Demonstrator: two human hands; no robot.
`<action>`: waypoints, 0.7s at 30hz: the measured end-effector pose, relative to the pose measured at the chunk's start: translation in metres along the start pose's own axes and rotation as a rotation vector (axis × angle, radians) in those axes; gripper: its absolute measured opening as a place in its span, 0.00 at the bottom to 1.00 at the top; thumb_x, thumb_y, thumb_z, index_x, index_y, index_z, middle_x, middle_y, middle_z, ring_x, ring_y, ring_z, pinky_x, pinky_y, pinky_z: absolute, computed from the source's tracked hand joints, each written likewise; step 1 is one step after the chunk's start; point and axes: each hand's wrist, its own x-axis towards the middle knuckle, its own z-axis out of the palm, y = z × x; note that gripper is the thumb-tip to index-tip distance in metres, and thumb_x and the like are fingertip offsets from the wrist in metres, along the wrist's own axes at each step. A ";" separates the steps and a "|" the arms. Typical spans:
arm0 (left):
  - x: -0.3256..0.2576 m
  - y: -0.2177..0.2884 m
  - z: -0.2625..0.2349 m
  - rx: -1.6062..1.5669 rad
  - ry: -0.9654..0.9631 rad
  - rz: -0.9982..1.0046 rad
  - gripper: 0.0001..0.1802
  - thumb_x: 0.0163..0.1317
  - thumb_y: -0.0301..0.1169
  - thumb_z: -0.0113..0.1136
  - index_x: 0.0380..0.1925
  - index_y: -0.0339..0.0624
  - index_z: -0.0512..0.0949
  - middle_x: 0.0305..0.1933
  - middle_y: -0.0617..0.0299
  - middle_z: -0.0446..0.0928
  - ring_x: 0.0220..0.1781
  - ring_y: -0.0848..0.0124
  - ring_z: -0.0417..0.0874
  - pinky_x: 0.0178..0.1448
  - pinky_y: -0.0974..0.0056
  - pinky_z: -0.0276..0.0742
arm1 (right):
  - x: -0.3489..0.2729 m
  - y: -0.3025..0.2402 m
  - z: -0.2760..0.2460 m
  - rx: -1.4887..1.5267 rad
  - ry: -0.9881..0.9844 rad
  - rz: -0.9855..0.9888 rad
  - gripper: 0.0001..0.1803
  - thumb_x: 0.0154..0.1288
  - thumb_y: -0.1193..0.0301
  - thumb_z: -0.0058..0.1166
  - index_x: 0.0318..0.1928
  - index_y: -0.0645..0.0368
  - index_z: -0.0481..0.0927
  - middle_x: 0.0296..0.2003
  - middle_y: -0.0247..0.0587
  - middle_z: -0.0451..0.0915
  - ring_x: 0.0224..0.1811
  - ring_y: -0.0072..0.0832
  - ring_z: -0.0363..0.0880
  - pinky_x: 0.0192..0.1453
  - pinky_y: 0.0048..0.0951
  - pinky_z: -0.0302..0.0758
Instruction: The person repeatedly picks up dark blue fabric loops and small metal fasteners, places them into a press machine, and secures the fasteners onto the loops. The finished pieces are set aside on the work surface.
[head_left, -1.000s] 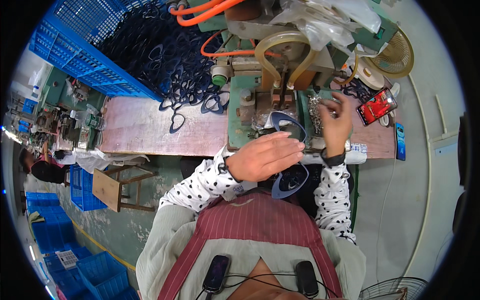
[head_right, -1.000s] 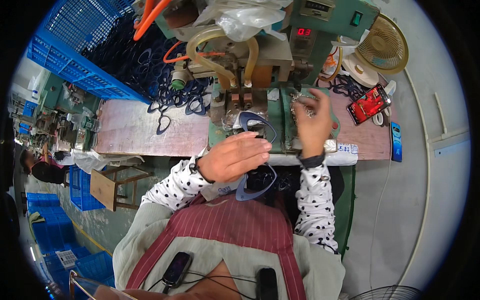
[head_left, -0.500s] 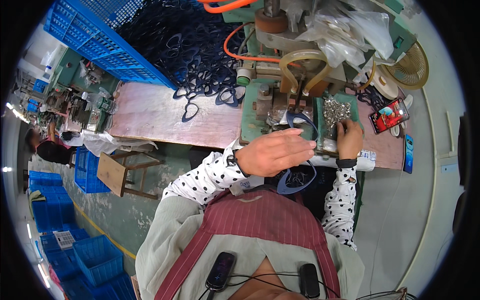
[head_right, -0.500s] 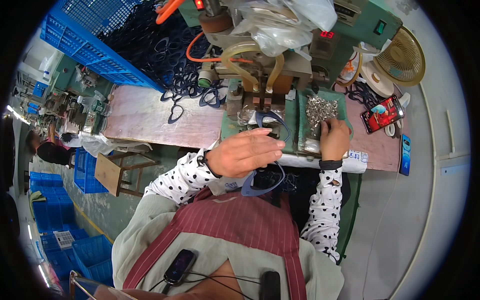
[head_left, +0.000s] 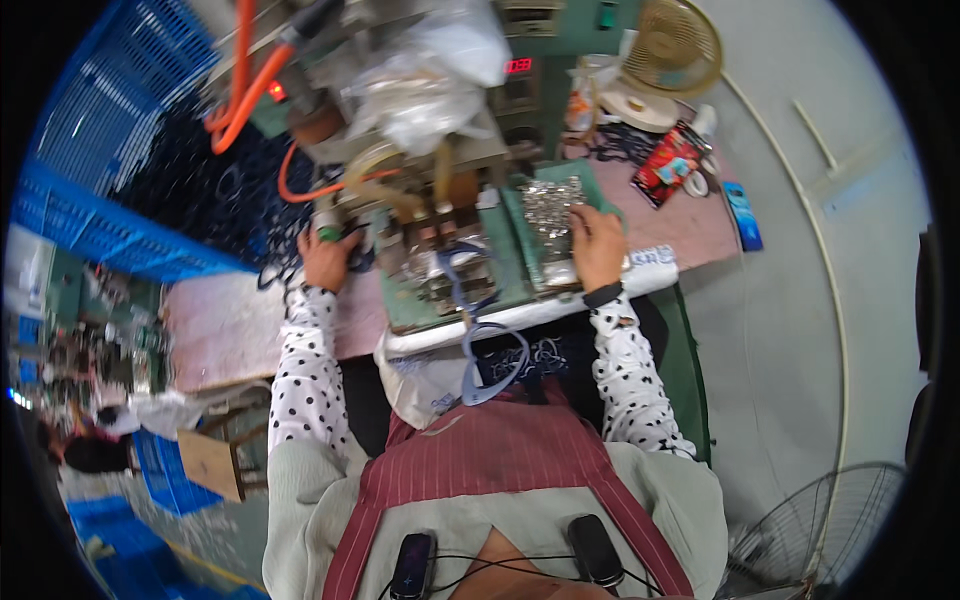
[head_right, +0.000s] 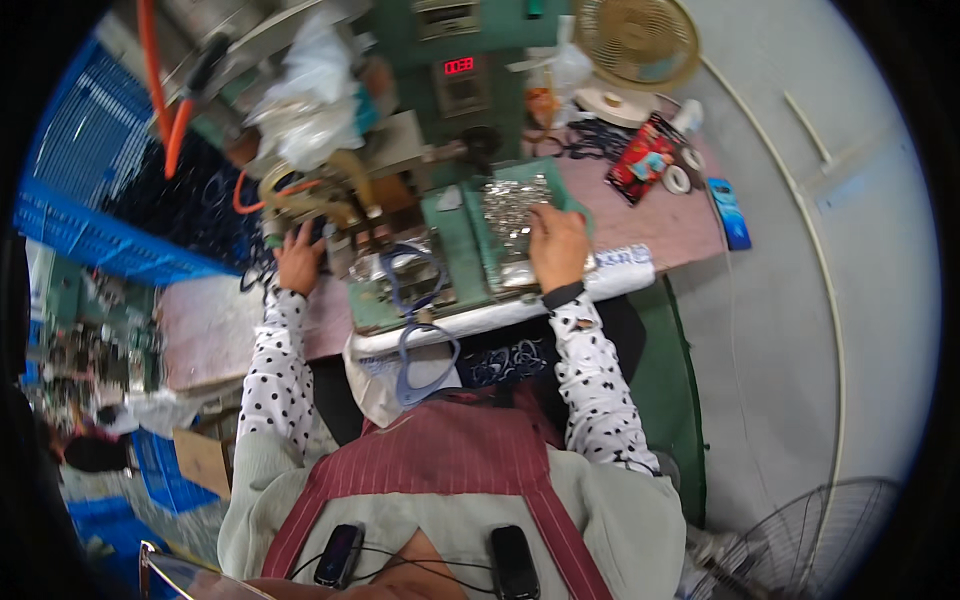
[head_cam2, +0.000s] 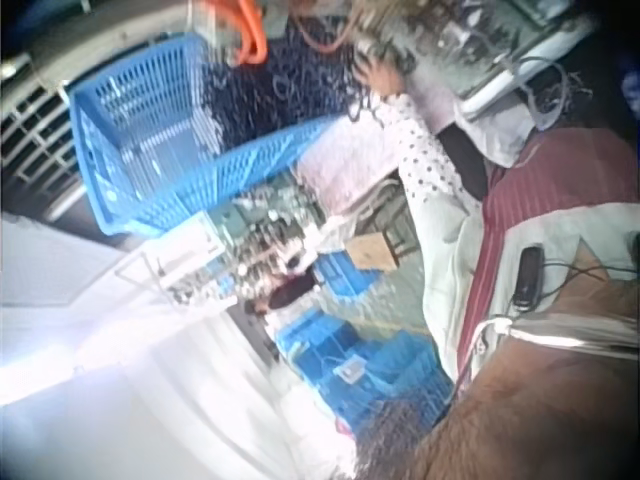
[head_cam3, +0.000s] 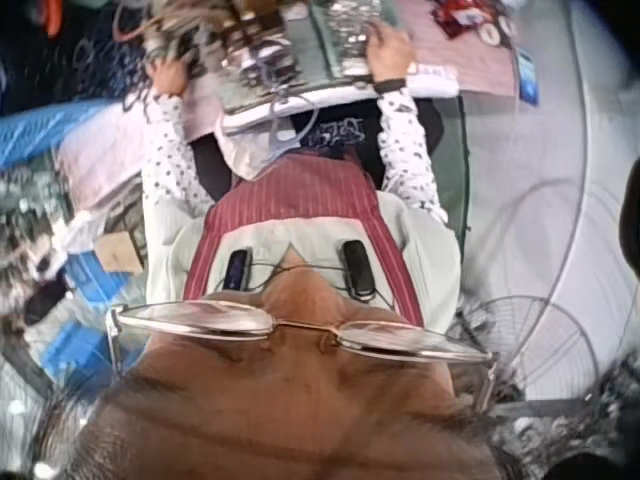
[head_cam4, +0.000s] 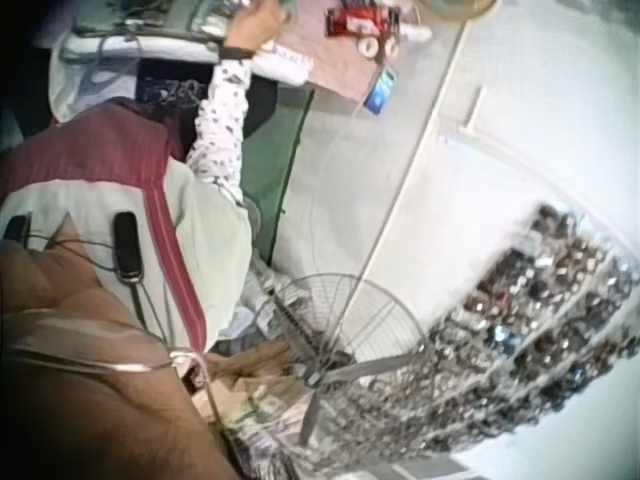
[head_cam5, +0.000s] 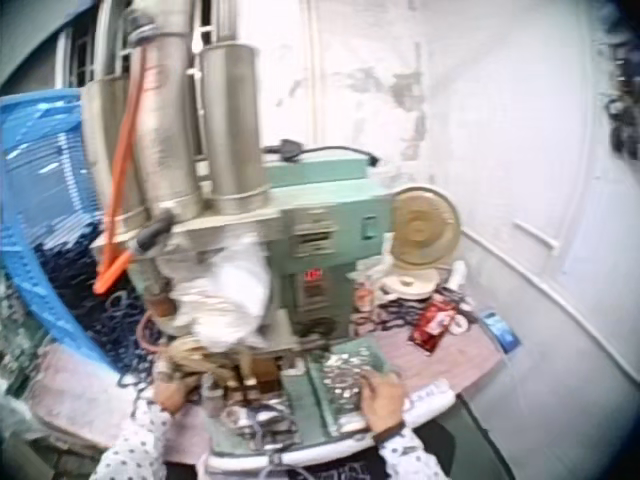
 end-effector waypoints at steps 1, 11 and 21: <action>0.001 -0.001 0.000 -0.017 -0.072 -0.006 0.15 0.59 0.32 0.53 0.45 0.58 0.82 0.74 0.63 0.60 0.68 0.48 0.66 0.64 0.41 0.60 | 0.002 -0.005 -0.004 0.002 0.025 -0.005 0.06 0.58 0.72 0.62 0.37 0.54 0.84 0.31 0.45 0.83 0.36 0.45 0.79 0.42 0.41 0.74; -0.056 0.006 -0.056 -0.273 0.030 0.177 0.19 0.48 0.23 0.62 0.41 0.56 0.85 0.68 0.63 0.69 0.67 0.52 0.66 0.68 0.47 0.57 | 0.000 -0.002 -0.005 0.057 0.039 0.060 0.04 0.54 0.72 0.65 0.32 0.52 0.85 0.29 0.40 0.83 0.34 0.42 0.79 0.40 0.38 0.75; -0.025 0.045 -0.102 -1.062 0.580 -0.537 0.04 0.68 0.25 0.57 0.39 0.36 0.77 0.35 0.55 0.81 0.36 0.69 0.81 0.39 0.64 0.76 | 0.024 -0.101 -0.032 0.640 -0.320 0.154 0.09 0.57 0.79 0.61 0.39 0.63 0.86 0.34 0.33 0.84 0.31 0.15 0.75 0.34 0.19 0.69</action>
